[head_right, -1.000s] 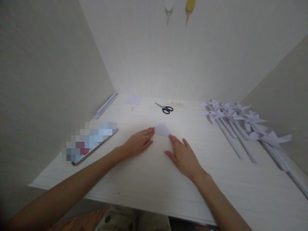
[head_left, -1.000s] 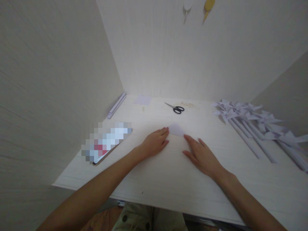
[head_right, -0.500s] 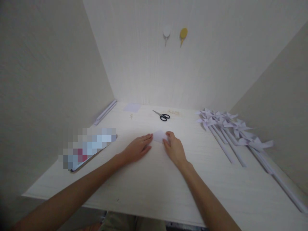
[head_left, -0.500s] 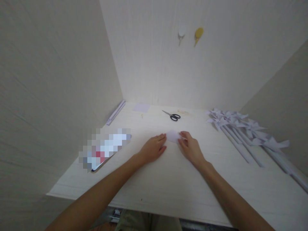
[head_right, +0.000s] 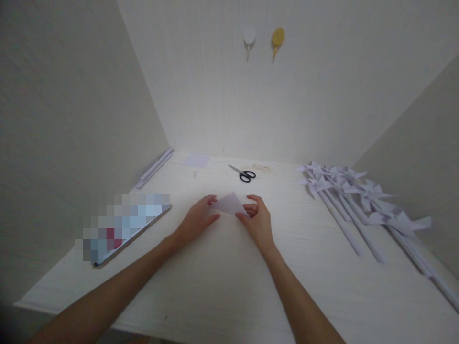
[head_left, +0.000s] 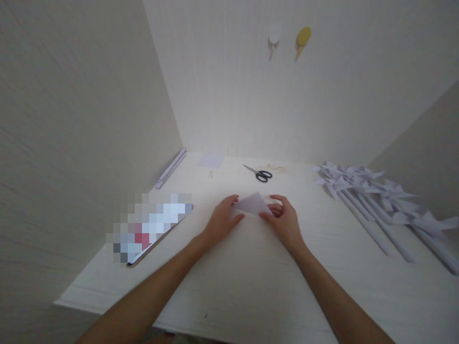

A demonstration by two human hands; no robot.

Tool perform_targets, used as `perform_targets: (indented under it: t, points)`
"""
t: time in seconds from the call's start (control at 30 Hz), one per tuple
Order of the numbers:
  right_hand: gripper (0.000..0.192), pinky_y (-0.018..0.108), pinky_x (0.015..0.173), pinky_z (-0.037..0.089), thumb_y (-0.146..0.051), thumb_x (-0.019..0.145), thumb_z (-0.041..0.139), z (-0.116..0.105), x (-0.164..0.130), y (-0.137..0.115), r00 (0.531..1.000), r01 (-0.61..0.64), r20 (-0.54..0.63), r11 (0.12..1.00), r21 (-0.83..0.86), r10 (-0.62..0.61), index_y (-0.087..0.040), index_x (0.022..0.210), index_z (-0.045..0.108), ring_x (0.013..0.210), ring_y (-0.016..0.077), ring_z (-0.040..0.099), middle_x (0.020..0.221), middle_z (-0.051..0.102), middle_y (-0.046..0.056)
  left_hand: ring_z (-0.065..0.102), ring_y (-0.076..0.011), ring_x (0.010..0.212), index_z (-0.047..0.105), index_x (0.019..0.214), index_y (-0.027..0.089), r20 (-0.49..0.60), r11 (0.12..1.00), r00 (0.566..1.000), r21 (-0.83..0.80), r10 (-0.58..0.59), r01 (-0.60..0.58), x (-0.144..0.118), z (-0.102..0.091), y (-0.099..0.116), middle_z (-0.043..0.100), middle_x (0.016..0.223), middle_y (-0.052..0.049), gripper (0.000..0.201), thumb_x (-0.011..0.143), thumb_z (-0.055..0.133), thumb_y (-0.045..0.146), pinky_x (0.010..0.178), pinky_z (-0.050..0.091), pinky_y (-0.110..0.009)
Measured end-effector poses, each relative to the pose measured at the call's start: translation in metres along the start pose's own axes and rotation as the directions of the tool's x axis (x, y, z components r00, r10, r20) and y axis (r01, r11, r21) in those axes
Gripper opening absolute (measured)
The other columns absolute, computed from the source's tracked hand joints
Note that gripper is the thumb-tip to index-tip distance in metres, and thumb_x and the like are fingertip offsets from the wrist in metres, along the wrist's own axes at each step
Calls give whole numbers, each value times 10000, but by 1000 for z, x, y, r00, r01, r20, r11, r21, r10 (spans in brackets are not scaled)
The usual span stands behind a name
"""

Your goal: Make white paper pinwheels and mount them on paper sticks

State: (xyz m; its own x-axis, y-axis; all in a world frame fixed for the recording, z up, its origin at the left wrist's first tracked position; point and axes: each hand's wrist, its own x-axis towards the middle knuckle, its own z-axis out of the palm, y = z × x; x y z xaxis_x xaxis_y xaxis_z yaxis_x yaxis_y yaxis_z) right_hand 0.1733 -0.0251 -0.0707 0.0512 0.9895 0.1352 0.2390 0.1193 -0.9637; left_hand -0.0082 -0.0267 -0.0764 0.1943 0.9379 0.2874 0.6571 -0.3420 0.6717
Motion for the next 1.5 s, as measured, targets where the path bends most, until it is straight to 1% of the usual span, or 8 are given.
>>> perform_targets:
  t: [0.07, 0.2, 0.37, 0.6, 0.8, 1.1, 1.3, 1.5]
  points:
    - [495, 282, 554, 464, -249, 542, 671, 1, 1, -1, 999, -53, 1, 995, 88, 53, -171, 978, 450, 585, 155, 595, 703, 650, 29, 562, -158, 817, 487, 1028, 137, -63, 979, 992, -180, -110, 97, 4, -2, -2, 594, 944, -76, 394, 662, 573, 256, 783, 437, -320]
    - [513, 239, 450, 418, -309, 532, 700, 2, -1, -1, 993, -115, -12, 979, 167, 119, -180, 979, 486, 499, 139, 564, 635, 651, 11, 521, -104, 561, 554, 646, 124, 15, 884, 969, -408, -246, 230, 8, -7, -1, 573, 608, -9, 198, 654, 574, 320, 543, 418, -229]
    - [638, 255, 463, 441, -321, 504, 721, 1, 0, 3, 978, -106, -132, 929, 354, 162, -197, 1067, 447, 504, 142, 573, 635, 631, -5, 468, -74, 479, 540, 551, 122, 179, 771, 962, -575, -207, 273, 7, -10, 6, 546, 509, 13, 244, 580, 635, 345, 477, 354, -195]
    - [663, 229, 488, 420, -276, 501, 731, 4, 0, 0, 993, -87, -45, 949, 302, 105, -183, 1089, 438, 464, 108, 537, 500, 576, -56, 489, -85, 506, 633, 623, 109, 292, 782, 944, -550, -151, 295, 4, -9, 9, 579, 537, 5, 225, 607, 611, 333, 510, 353, -204]
    - [624, 192, 477, 417, -248, 514, 725, 7, -4, -4, 994, -110, 11, 930, 351, 113, -184, 1068, 445, 443, 81, 523, 467, 562, -76, 477, -88, 489, 644, 667, 101, 425, 730, 882, -534, -203, 426, -1, -11, 11, 570, 549, 14, 263, 566, 649, 344, 482, 348, -207]
    - [571, 177, 453, 422, -251, 529, 711, 9, -7, -8, 985, -169, 106, 912, 373, 138, -183, 1030, 446, 431, 83, 538, 487, 579, -69, 458, -84, 513, 632, 666, 92, 443, 702, 882, -576, -163, 419, -5, -12, 14, 552, 565, 11, 263, 545, 668, 323, 499, 345, -211]
    - [467, 201, 469, 432, -368, 641, 613, 9, -3, -6, 990, -129, 86, 944, 304, 107, -198, 1038, 436, 478, 114, 575, 496, 566, -56, 437, -85, 487, 638, 661, 89, 383, 712, 898, -567, -218, 414, -5, -11, 15, 528, 529, 17, 289, 538, 656, 350, 497, 337, -222]
    - [220, 265, 487, 420, -349, 710, 477, -3, 48, 9, 988, 64, -117, 955, -291, -102, -147, 753, 551, 499, 129, 535, 674, 592, 40, 436, -82, 506, 622, 570, 107, 250, 665, 919, -634, -306, 394, -4, -10, 15, 537, 524, 17, 216, 554, 641, 322, 517, 317, -214]
